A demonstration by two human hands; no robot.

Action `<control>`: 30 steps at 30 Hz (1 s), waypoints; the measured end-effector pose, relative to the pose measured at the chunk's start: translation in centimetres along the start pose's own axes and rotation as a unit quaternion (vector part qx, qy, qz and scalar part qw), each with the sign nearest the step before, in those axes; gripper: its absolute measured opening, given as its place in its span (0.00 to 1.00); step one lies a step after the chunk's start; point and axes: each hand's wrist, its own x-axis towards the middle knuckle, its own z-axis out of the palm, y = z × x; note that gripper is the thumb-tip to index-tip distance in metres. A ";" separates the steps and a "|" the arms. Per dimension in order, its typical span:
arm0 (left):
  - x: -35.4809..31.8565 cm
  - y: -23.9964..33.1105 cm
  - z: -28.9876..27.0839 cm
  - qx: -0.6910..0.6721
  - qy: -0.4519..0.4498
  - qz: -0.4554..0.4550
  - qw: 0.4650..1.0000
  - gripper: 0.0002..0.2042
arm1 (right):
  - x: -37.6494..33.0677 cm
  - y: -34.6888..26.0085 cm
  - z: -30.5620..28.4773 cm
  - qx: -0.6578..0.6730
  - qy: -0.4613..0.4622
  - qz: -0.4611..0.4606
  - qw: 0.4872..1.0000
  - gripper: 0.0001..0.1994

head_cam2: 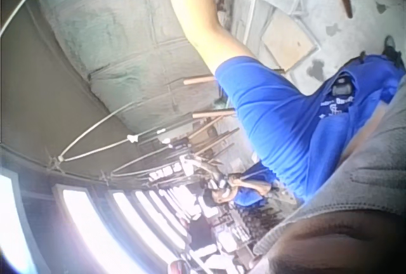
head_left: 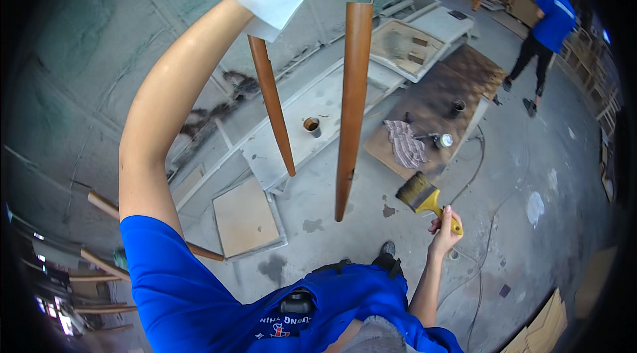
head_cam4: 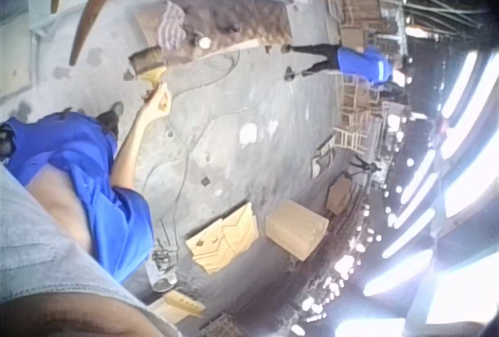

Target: The person sands a wooden chair backrest with a sanding block, then uses a brush to apply a finish to the chair legs. The chair is handled one at a time in a workshop setting.

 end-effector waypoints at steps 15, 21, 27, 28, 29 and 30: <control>5.5 -8.9 -3.3 0.223 0.148 -0.025 0.963 0.19 | 10.2 -2.9 1.1 -0.038 -0.105 -0.071 0.991 0.10; 9.6 -15.2 -6.5 0.486 0.087 0.085 0.865 0.16 | 11.3 -9.2 11.3 -0.175 -0.486 -0.409 0.752 0.13; 8.9 -15.1 -6.5 0.468 0.073 0.074 0.877 0.12 | 14.7 -27.9 29.5 -0.201 -0.327 -0.808 0.448 0.10; 8.7 -14.9 -6.3 0.487 0.065 0.102 0.865 0.12 | 14.6 -30.1 32.6 -0.233 -0.274 -0.849 0.387 0.13; 8.6 -14.7 -6.2 0.504 0.060 0.129 0.852 0.12 | 14.2 -31.4 35.9 -0.189 -0.229 -0.888 0.350 0.14; 8.4 -14.4 -6.1 0.519 0.057 0.155 0.839 0.12 | 13.7 -32.0 38.0 -0.196 -0.201 -0.907 0.315 0.16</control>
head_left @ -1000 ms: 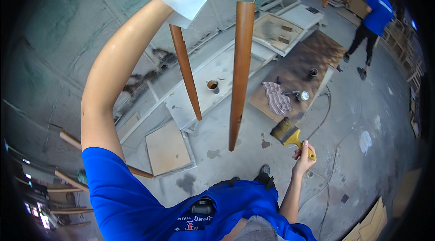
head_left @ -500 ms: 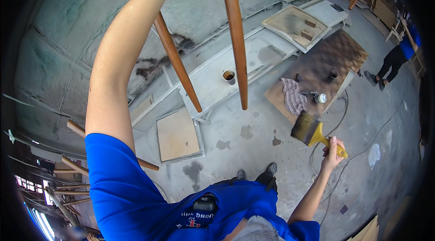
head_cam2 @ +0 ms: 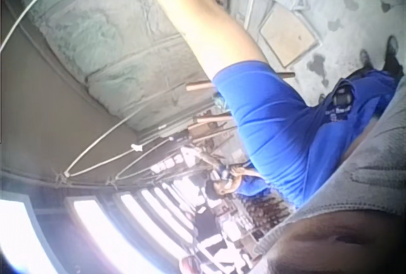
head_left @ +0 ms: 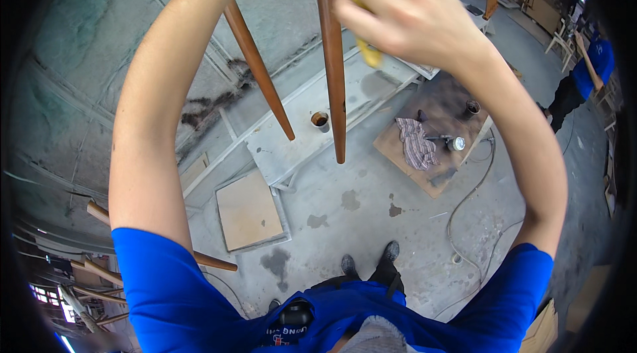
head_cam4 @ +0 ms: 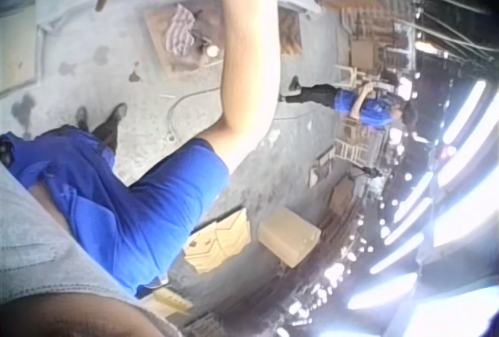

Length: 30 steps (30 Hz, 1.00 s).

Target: The person sands a wooden chair backrest with a sanding block, then uses a brush to apply a finish to the chair legs. The chair is handled one at a time in a workshop setting.

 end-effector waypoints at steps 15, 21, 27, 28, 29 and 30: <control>1.2 2.5 -2.5 0.062 -0.004 0.098 0.993 0.16 | -16.2 -43.3 7.7 0.541 -0.339 0.061 0.767 0.10; -0.5 3.0 -5.5 -0.066 -0.023 0.016 0.997 0.21 | -12.8 -40.4 -3.2 0.672 -0.289 0.273 0.625 0.10; -10.9 1.3 -11.4 -0.111 0.280 -0.098 0.948 0.20 | -10.7 -29.3 -16.5 0.666 -0.285 0.373 0.580 0.09; -13.7 0.0 -12.0 -0.224 0.301 -0.176 0.910 0.17 | -10.8 -27.5 -18.6 0.652 -0.292 0.381 0.587 0.10; -16.3 -1.4 -12.2 -0.333 0.318 -0.247 0.853 0.14 | -11.1 -25.8 -20.7 0.647 -0.280 0.400 0.586 0.11; -18.2 -2.7 -12.0 -0.438 0.331 -0.307 0.777 0.11 | -11.4 -24.2 -22.7 0.640 -0.261 0.419 0.589 0.12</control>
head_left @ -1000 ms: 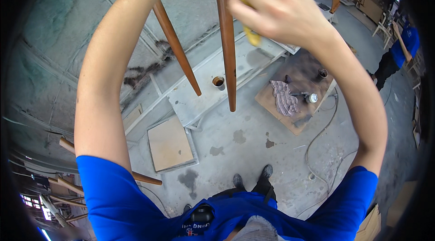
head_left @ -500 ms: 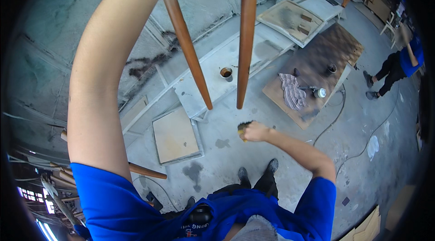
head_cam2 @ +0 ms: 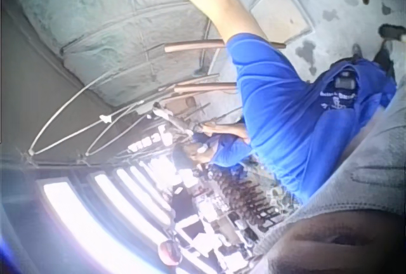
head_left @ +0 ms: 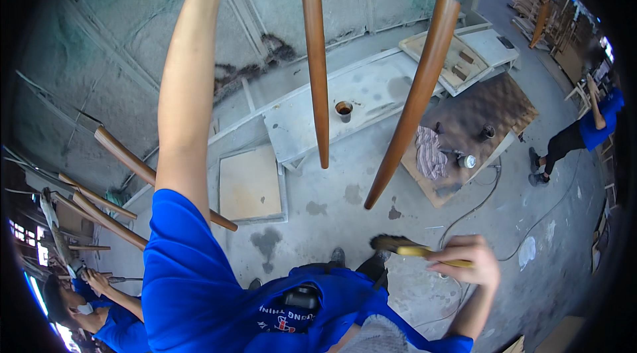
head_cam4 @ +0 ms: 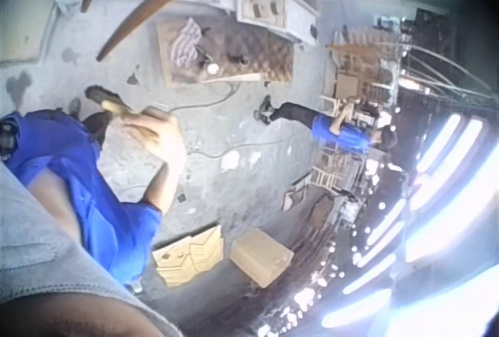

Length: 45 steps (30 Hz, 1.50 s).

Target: The person sands a wooden chair backrest with a sanding block, then uses a brush to apply a finish to the chair legs. The chair is handled one at a time in a workshop setting.

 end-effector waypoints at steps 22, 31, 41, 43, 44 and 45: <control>-1.5 -17.9 1.8 -0.091 -0.510 -0.047 0.854 0.09 | -7.6 -11.8 0.7 -0.042 0.102 0.127 0.986 0.16; -3.4 -16.0 -7.3 -0.065 -0.410 -0.012 0.910 0.06 | 4.5 -17.2 0.5 -0.122 0.211 -0.192 0.951 0.14; -6.3 -13.5 -10.8 0.025 -0.374 0.004 0.927 0.07 | 16.9 -7.5 16.1 -0.416 0.113 -0.363 0.826 0.22; -6.6 -13.1 -10.8 0.034 -0.373 0.008 0.927 0.07 | 14.7 -5.6 19.9 -0.372 -0.029 -0.371 0.850 0.21; -6.7 -13.0 -10.8 0.038 -0.373 0.009 0.927 0.07 | 13.6 -4.9 21.1 -0.331 -0.097 -0.385 0.856 0.19; -6.8 -12.9 -10.9 0.040 -0.371 0.011 0.928 0.07 | 13.3 -4.1 21.8 -0.291 -0.189 -0.386 0.855 0.17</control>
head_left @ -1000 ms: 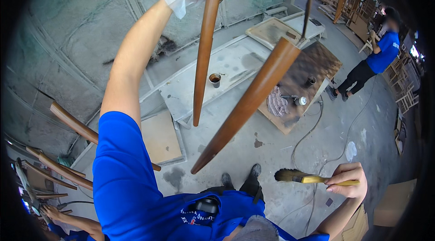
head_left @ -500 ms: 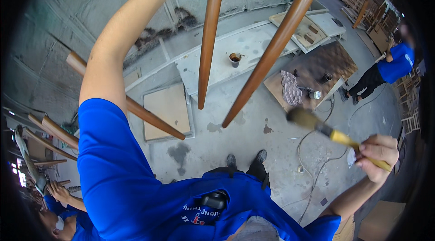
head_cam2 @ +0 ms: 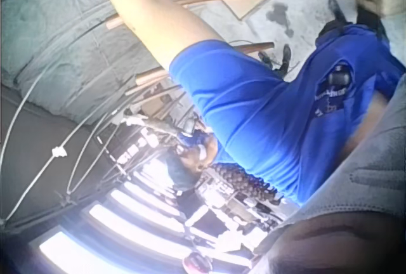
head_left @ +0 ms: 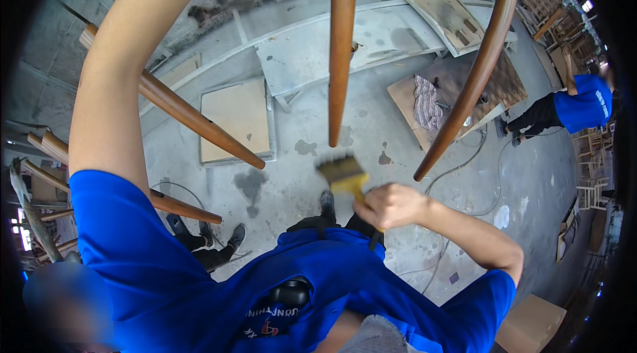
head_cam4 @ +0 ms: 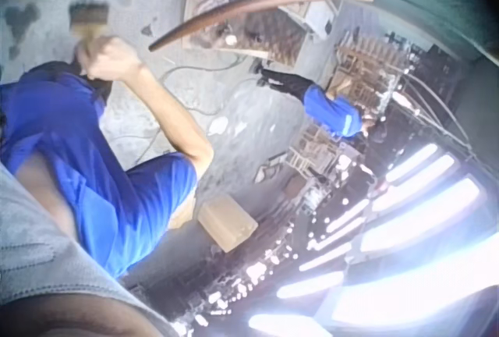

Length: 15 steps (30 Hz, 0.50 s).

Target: The person sands a wooden chair backrest with a sanding block, then uses a brush to apply a finish to the chair legs. The chair is handled one at a time in a workshop setting.

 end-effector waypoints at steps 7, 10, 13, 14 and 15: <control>-0.1 -0.3 0.5 0.014 0.000 0.002 1.000 0.08 | 3.0 12.5 -15.1 0.227 -0.081 0.118 0.963 0.06; 0.0 -0.6 0.8 0.017 -0.002 -0.001 1.000 0.09 | 4.2 16.8 -26.4 0.094 0.033 0.126 0.987 0.09; 0.0 -0.7 0.9 0.022 -0.003 -0.002 1.000 0.09 | 5.3 16.6 -33.0 -0.170 0.185 0.184 0.950 0.11; 0.0 -0.8 0.9 0.024 -0.005 -0.002 1.000 0.10 | 5.4 16.2 -34.2 -0.249 0.280 0.214 0.902 0.13; 0.1 -0.8 1.0 0.023 -0.006 -0.003 1.000 0.10 | 5.8 15.9 -34.8 -0.303 0.297 0.178 0.888 0.12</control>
